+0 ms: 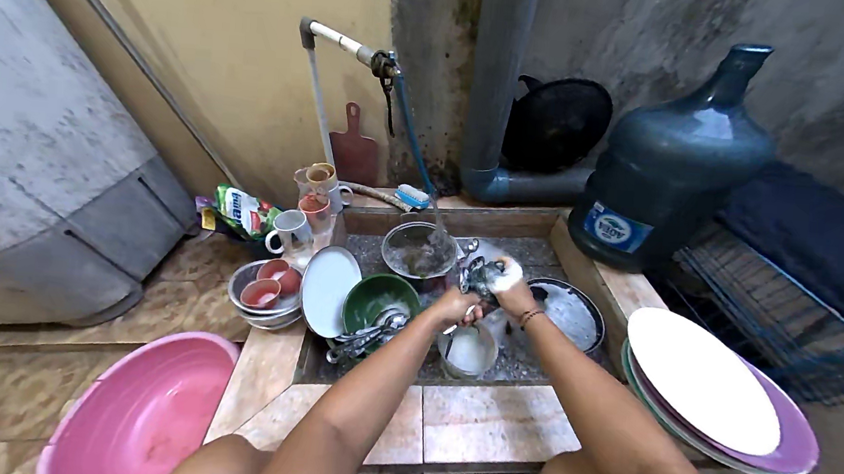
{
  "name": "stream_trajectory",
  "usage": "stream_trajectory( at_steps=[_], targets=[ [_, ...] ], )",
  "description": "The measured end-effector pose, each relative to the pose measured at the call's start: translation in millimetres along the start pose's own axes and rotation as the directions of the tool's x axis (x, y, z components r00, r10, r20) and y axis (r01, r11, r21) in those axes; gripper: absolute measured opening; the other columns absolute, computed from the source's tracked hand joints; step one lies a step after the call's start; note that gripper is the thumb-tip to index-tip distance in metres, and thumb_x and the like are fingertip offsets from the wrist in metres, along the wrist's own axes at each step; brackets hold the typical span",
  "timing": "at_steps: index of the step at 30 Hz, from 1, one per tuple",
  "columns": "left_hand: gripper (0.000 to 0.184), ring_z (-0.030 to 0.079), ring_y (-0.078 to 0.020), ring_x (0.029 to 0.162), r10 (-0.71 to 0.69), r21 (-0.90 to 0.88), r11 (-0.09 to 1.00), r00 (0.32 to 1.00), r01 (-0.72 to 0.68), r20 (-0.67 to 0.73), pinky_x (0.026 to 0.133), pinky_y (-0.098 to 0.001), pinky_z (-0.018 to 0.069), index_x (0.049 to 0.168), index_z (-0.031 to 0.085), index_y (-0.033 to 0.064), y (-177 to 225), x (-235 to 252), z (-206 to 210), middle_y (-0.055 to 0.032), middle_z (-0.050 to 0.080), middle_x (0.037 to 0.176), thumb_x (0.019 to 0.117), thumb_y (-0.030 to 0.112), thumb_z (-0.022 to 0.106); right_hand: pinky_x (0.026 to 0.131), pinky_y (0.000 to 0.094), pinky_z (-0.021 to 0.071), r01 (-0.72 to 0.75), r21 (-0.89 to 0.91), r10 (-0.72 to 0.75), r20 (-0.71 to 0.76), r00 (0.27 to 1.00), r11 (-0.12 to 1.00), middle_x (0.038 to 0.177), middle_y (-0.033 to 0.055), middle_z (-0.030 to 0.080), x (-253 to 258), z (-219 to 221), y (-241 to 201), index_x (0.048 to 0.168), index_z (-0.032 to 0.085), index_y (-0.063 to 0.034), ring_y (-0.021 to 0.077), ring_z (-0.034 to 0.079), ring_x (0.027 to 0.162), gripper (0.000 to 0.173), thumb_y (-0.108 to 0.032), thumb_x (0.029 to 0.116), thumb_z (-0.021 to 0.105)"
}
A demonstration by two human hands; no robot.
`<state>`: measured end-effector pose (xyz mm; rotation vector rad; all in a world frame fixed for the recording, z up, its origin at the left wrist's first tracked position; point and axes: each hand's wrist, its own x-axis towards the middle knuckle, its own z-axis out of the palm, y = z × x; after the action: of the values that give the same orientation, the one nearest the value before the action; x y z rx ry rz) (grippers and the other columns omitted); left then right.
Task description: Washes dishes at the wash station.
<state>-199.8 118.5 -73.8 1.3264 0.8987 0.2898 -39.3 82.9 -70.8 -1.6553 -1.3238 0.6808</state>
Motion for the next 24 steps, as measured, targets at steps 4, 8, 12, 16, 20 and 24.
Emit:
stream_trajectory(
  at_steps=[4,8,12,16,20,24],
  targets=[
    [0.038,0.058,-0.0085,0.061,0.005,0.27,0.963,0.994,0.024,-0.106,0.061,-0.0264,0.0513,0.141,0.048,-0.0006,3,-6,7,-0.0073,0.069,0.091,0.1119,0.023,0.043,0.112,0.052,0.0436,-0.096,-0.32,0.084,-0.051,0.995,0.943,0.134,0.0265,0.062,-5,-2,-15,0.14,0.053,0.0061,0.0367,0.059,0.129,0.054,-0.016,0.0942,0.069],
    [0.045,0.066,-0.0332,0.101,0.08,0.491,0.871,0.991,-0.019,-0.106,0.095,-0.0519,0.0518,0.134,0.056,-0.0049,2,0,5,-0.0246,0.065,0.114,0.1128,0.031,0.038,0.113,0.0547,0.0416,-0.086,-0.391,0.068,-0.06,0.996,0.916,0.135,0.0302,0.061,0,-8,-13,0.135,0.058,0.0091,0.0412,0.057,0.131,0.041,-0.015,0.1019,0.057],
    [0.037,0.062,-0.0392,0.121,0.07,0.607,0.794,0.987,0.031,-0.142,0.104,-0.0582,0.0472,0.132,0.059,-0.0046,10,5,-1,-0.0271,0.063,0.127,0.1076,0.022,0.05,0.12,0.0455,0.034,0.035,-0.21,-0.019,0.077,0.997,0.977,0.145,0.035,0.05,-18,-5,-7,0.142,0.045,0.0169,0.0394,0.048,0.14,0.048,-0.006,0.1006,0.054],
    [0.054,0.057,-0.0372,0.132,0.127,0.689,0.724,0.982,0.003,-0.138,0.112,-0.0561,0.0441,0.142,0.053,-0.0029,21,-7,12,-0.0247,0.06,0.138,0.0929,0.012,0.07,0.121,0.0448,0.0337,0.054,-0.254,0.004,0.223,0.975,0.966,0.144,0.0334,0.052,-27,10,-13,0.139,0.05,0.0154,0.0383,0.048,0.14,0.05,-0.007,0.0964,0.063],
    [0.059,0.058,-0.0351,0.131,0.167,0.613,0.789,0.975,-0.043,-0.146,0.112,-0.0539,0.0451,0.144,0.048,-0.004,19,-5,13,-0.0243,0.06,0.138,0.0895,0.007,0.069,0.115,0.038,0.0419,0.035,-0.034,-0.033,0.047,0.998,0.999,0.142,0.0265,0.056,-14,13,1,0.147,0.041,0.0112,0.0272,0.055,0.133,0.077,-0.009,0.0837,0.08],
    [0.052,0.059,-0.0142,0.08,0.073,0.291,0.956,0.994,-0.046,-0.085,0.07,-0.0322,0.0512,0.134,0.052,0.0003,3,0,2,-0.0112,0.063,0.103,0.0865,0.004,0.072,0.111,0.0402,0.0452,-0.042,0.0,0.042,0.15,0.988,0.999,0.141,0.0235,0.057,-14,7,-4,0.155,0.03,0.0057,0.0252,0.058,0.128,0.091,-0.008,0.0809,0.082]
  ],
)
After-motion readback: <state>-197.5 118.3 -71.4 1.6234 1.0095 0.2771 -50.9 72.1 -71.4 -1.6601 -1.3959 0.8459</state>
